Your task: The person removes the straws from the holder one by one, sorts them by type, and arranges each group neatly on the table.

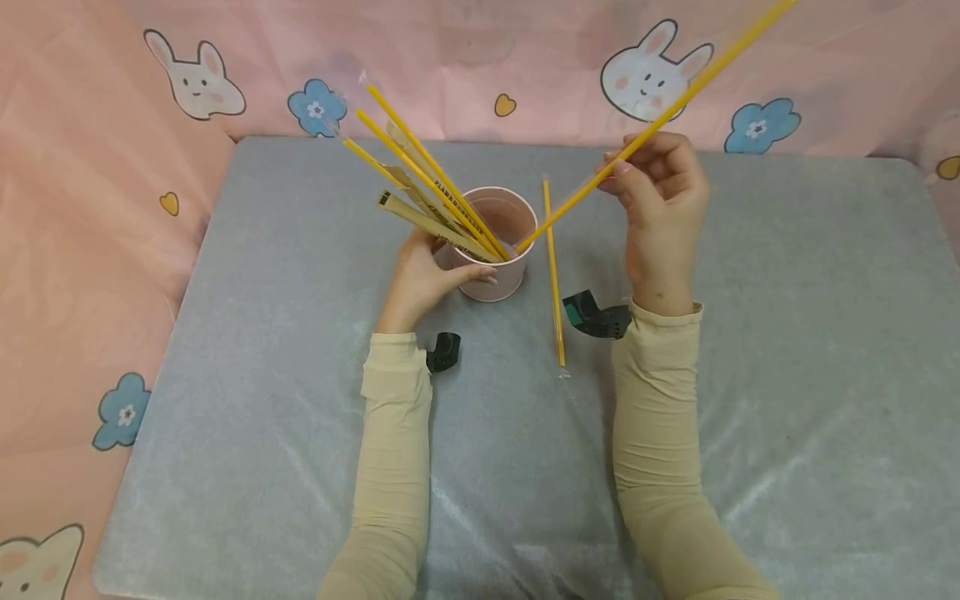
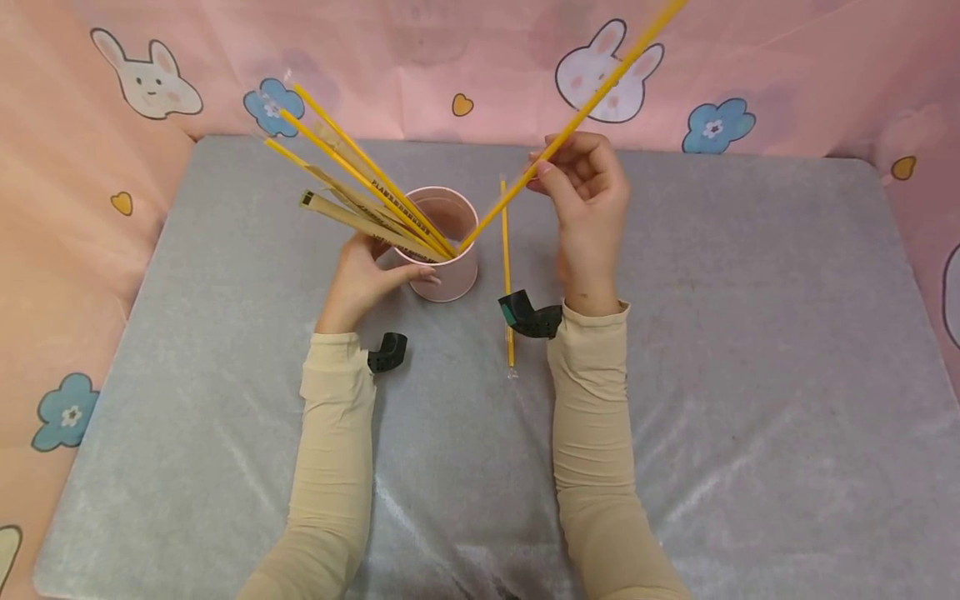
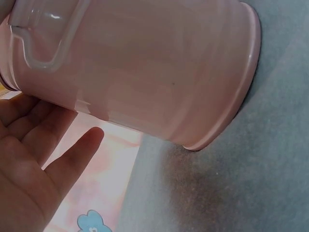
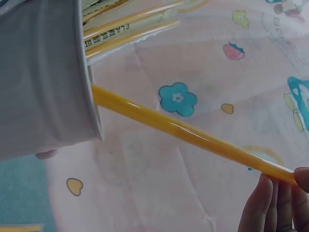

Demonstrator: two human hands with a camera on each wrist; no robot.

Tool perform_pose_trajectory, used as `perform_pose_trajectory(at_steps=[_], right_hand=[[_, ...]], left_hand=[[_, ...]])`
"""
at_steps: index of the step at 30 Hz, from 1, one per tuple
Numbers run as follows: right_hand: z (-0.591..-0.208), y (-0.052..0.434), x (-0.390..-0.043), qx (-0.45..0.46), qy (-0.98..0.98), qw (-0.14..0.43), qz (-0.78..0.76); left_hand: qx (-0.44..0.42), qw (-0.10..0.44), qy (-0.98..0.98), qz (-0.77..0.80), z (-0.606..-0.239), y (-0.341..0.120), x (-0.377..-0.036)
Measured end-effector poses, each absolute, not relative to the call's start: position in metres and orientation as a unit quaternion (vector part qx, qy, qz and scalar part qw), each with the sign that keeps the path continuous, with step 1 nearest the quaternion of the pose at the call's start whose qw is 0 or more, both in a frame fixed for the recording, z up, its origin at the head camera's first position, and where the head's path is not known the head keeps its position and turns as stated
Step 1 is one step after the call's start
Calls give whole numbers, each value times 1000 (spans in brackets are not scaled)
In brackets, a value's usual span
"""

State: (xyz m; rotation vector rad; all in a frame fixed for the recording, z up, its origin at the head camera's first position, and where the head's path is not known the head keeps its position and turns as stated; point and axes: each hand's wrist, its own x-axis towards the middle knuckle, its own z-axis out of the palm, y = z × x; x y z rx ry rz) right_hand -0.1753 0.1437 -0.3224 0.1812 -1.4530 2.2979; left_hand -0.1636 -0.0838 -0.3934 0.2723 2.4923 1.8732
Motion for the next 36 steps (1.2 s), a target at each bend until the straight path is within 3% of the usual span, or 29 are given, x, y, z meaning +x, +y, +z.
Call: perform_pose_trajectory(at_steps=[9,23,28,36], right_hand=[[-315,152,-174,28,-482,215,849],[-310,172,-168,52,-479,264,836],[-314,182,-165,45,-506,209,836],[-329,194,-157,85,-620,66,777]], left_hand=[[89,-1,791,606,-393,-83,-165],[92,-2,789,607,-393,-82,-166],[87,2,788,609,-394,-83,-164],[85,3,790,608,-393,-83,-164]])
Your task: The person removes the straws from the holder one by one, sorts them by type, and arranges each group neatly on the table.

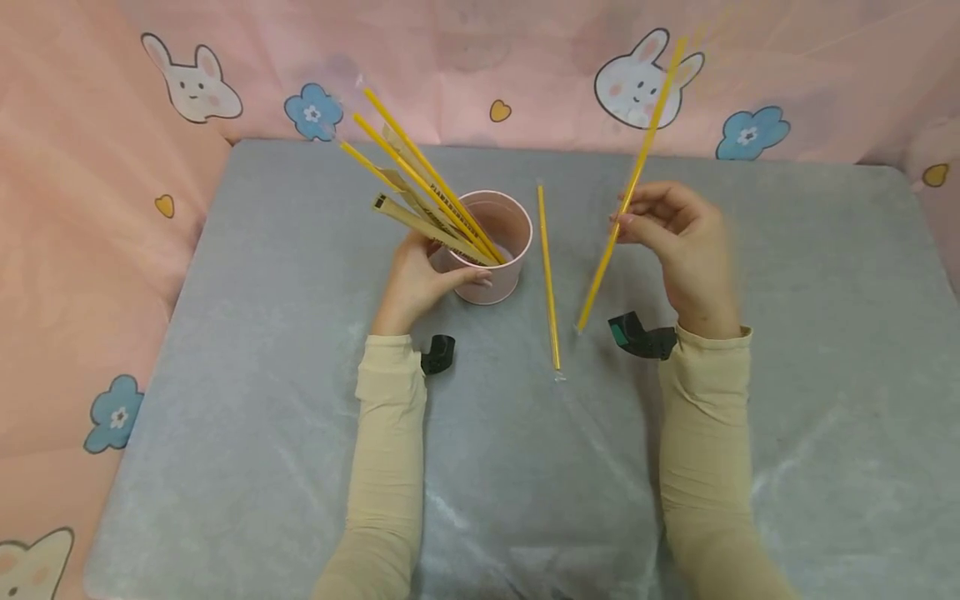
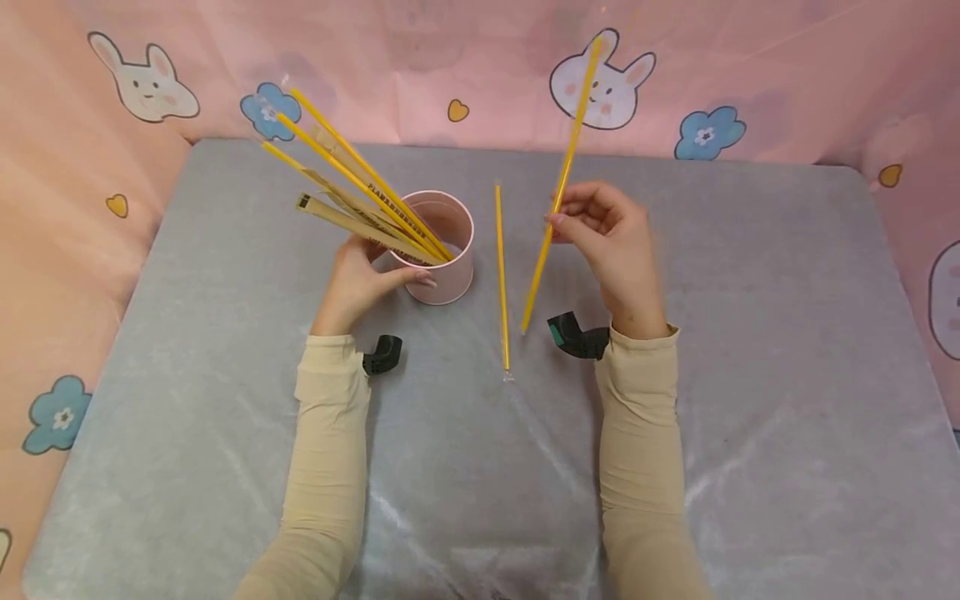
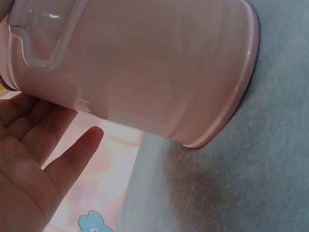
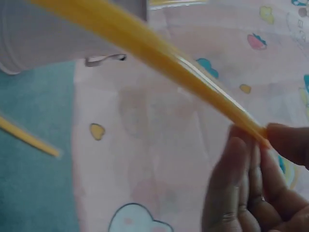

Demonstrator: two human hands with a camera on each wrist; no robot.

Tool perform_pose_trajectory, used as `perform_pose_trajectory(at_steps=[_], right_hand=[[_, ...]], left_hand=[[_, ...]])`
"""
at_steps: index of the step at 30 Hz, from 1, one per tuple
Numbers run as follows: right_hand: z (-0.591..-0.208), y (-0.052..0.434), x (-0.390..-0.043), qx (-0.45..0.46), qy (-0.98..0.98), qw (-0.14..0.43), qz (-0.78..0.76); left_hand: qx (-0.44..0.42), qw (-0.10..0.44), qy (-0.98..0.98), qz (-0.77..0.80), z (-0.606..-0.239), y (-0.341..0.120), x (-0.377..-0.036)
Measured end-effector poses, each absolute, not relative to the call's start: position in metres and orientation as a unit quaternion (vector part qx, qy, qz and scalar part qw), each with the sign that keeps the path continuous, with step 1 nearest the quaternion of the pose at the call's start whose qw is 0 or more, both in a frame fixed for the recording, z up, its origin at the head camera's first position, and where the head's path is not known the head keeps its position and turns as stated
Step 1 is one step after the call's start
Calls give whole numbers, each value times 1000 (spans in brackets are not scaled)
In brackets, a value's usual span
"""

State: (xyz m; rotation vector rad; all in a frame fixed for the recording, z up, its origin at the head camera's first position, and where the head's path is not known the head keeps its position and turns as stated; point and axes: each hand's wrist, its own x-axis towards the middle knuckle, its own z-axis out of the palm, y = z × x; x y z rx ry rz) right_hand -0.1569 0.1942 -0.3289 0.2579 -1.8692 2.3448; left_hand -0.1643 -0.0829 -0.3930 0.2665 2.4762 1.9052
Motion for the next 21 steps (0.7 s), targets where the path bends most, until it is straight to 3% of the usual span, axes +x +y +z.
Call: perform_pose_trajectory(at_steps=[12,21], right_hand=[[-356,207,-169,66,-712,-90,693],[-385,209,-183,28,-731,-141,667]], left_hand=[[83,-3,792,605,-394,-84,-164],[83,4,800,594,-393,-84,-164]])
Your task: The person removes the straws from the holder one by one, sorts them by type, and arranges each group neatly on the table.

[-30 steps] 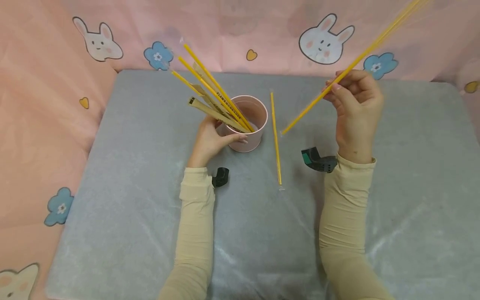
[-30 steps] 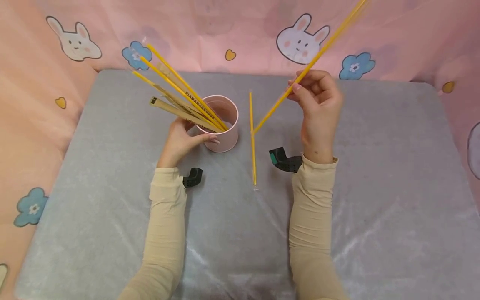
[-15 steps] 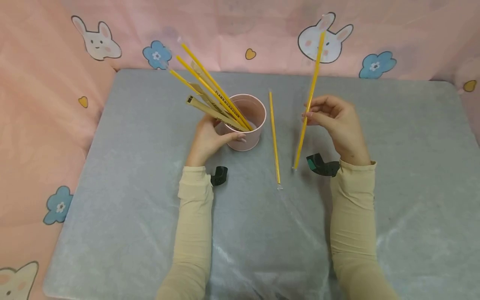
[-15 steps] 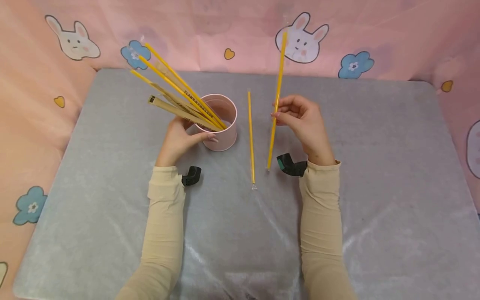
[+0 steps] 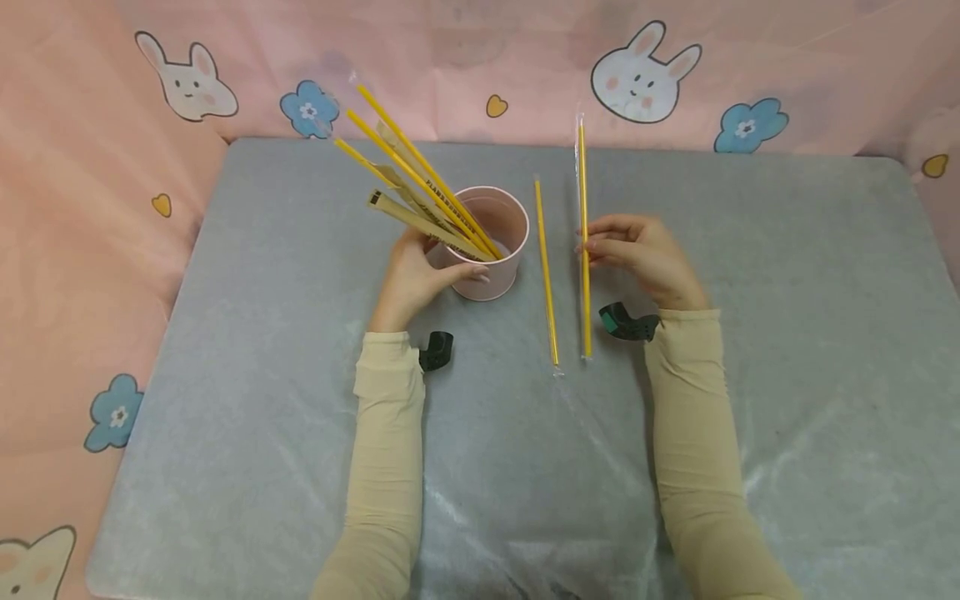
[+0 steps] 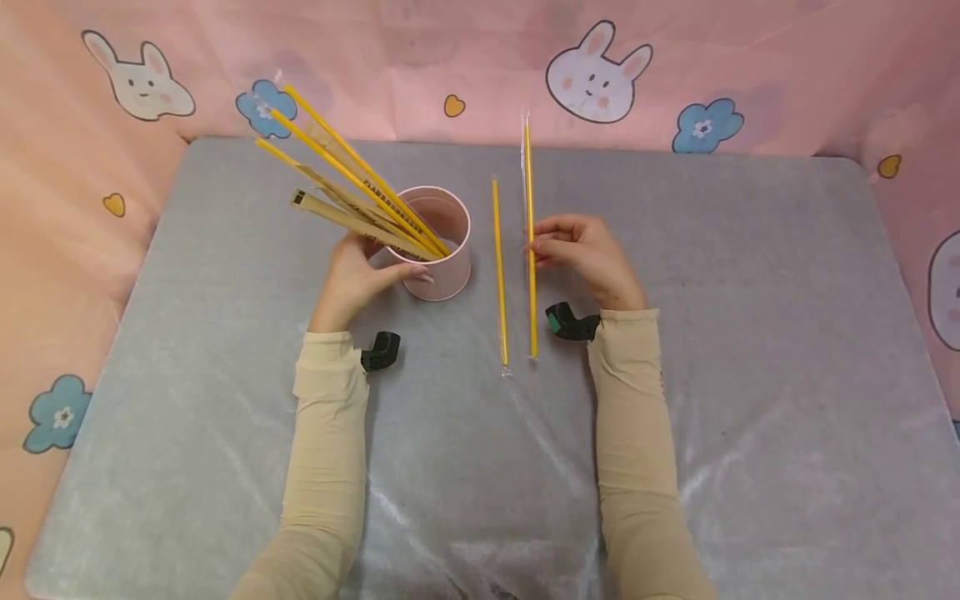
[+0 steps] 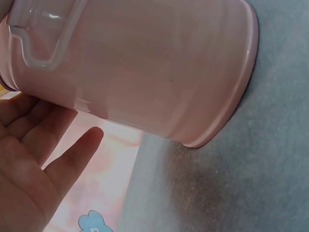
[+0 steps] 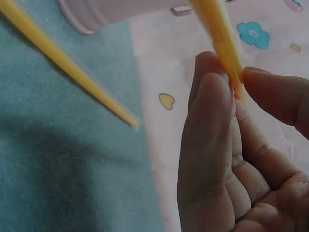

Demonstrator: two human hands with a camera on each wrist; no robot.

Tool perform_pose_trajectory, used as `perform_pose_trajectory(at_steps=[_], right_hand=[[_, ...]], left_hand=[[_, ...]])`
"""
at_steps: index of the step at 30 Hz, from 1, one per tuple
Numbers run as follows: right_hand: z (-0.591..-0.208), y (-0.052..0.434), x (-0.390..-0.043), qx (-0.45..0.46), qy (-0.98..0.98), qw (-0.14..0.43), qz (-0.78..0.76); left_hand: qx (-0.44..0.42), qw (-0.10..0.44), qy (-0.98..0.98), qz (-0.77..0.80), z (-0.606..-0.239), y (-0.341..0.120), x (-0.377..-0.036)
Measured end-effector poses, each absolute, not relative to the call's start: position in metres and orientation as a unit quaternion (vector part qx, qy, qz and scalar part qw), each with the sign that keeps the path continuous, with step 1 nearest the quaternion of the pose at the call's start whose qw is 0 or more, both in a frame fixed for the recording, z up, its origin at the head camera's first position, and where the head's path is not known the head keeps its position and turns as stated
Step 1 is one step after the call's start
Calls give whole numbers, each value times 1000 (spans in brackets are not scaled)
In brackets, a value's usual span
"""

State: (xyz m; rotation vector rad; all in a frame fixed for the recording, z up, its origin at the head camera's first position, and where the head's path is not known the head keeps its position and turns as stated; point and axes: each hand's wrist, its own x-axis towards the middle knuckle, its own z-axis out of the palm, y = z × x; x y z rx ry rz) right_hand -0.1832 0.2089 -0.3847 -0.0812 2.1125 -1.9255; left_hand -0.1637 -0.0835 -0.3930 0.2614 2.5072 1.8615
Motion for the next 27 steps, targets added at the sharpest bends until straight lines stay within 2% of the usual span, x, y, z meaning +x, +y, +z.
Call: perform_pose_trajectory(at_steps=[6,17,27], right_hand=[[-393,206,-186,-10,727,160,-667],[-417,197,-191,-1,687,230,-689],[-423,196,-192,29,711,242,-660]], left_hand=[[84,2,797,598,-393,-83,-164],[90,-6,797,598,-393,-83,-164],[92,-4,800,594,-392,-82,-164]])
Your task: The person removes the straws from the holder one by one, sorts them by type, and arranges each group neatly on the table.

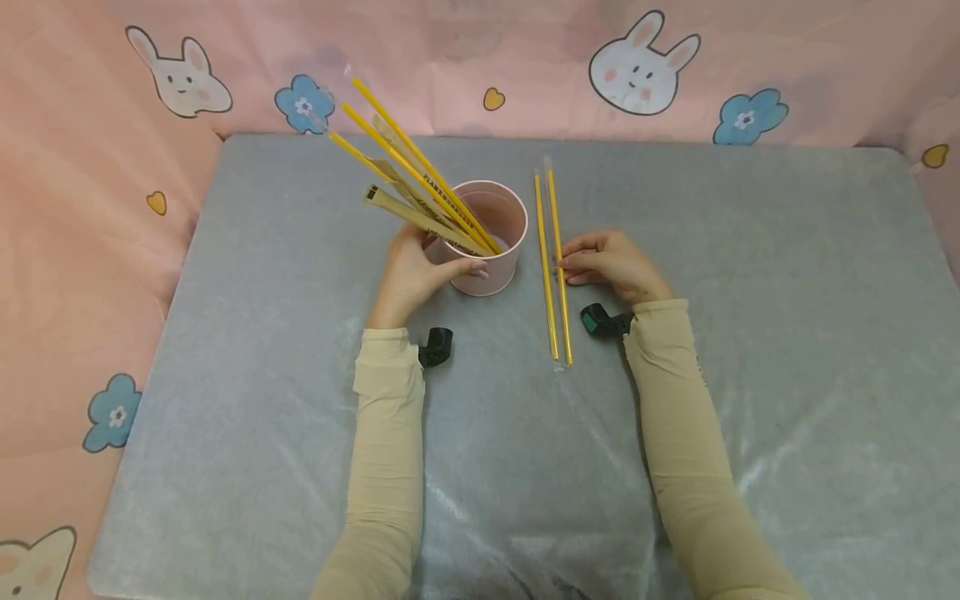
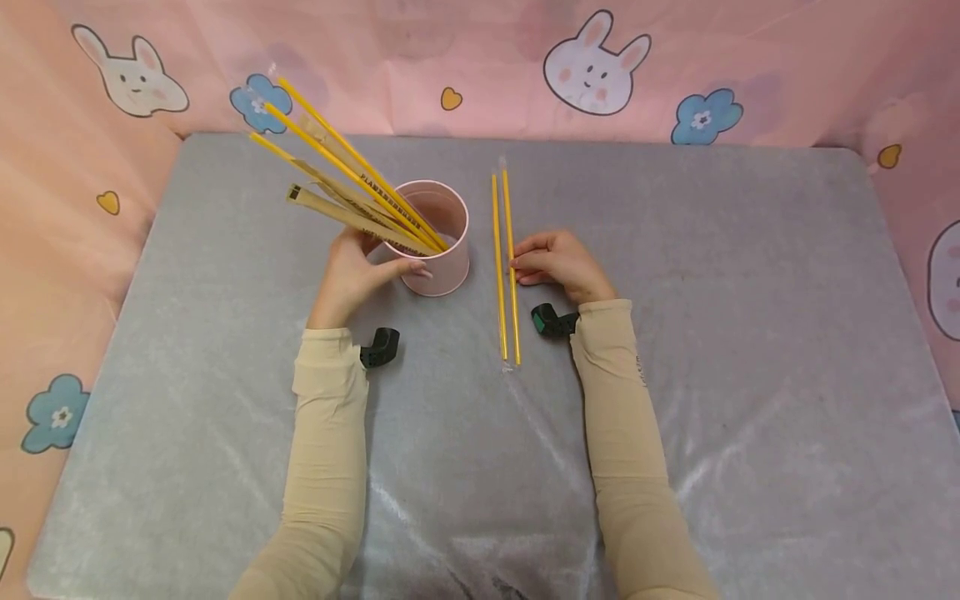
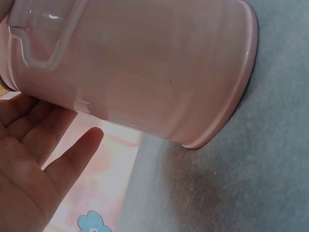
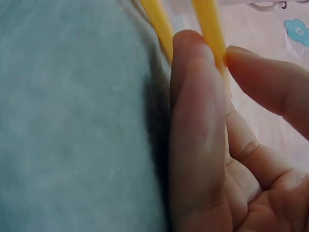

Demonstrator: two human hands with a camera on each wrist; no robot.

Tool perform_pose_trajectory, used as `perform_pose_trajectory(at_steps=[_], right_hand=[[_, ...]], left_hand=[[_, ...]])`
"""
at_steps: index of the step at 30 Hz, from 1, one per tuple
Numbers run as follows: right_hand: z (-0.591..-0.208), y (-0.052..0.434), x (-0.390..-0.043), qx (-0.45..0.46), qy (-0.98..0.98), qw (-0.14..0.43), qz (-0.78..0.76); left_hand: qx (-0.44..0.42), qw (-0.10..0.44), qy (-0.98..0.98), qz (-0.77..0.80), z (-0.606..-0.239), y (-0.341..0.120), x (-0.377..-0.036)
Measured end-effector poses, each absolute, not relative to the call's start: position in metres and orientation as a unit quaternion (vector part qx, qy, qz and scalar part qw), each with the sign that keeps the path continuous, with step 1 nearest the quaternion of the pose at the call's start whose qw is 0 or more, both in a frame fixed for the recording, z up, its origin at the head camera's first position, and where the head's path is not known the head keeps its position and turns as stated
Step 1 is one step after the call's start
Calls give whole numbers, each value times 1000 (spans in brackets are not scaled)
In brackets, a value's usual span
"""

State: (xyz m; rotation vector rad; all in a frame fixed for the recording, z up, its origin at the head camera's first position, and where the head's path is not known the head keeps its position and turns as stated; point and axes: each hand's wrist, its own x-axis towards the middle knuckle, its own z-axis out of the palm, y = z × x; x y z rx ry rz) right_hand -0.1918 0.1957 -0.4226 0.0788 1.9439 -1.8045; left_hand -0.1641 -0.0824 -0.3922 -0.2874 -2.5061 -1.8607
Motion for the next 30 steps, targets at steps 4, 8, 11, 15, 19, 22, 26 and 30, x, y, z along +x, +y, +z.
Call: perform_pose_trajectory(at_steps=[4,8,11,15,19,22,26,30], right_hand=[[-422,195,-192,36,721,242,-648],[-422,195,-192,42,732,239,-637],[-421,194,-193,46,740,238,-628],[-422,193,-193,48,750,238,-616],[-422,192,-193,51,757,235,-608],[-422,191,-193,52,761,232,-603],[-422,190,-193,58,765,230,-599],[-421,189,-192,59,768,228,-596]], left_hand=[[-92,4,-804,-588,-393,-82,-165],[-93,5,-802,-590,-393,-82,-165],[-94,5,-801,-592,-393,-82,-165],[-93,4,-801,-592,-394,-83,-165],[-93,4,-801,-591,-393,-83,-165],[-91,5,-802,-591,-393,-83,-165],[-91,8,-802,-590,-393,-82,-165],[-93,11,-800,-592,-392,-82,-165]])
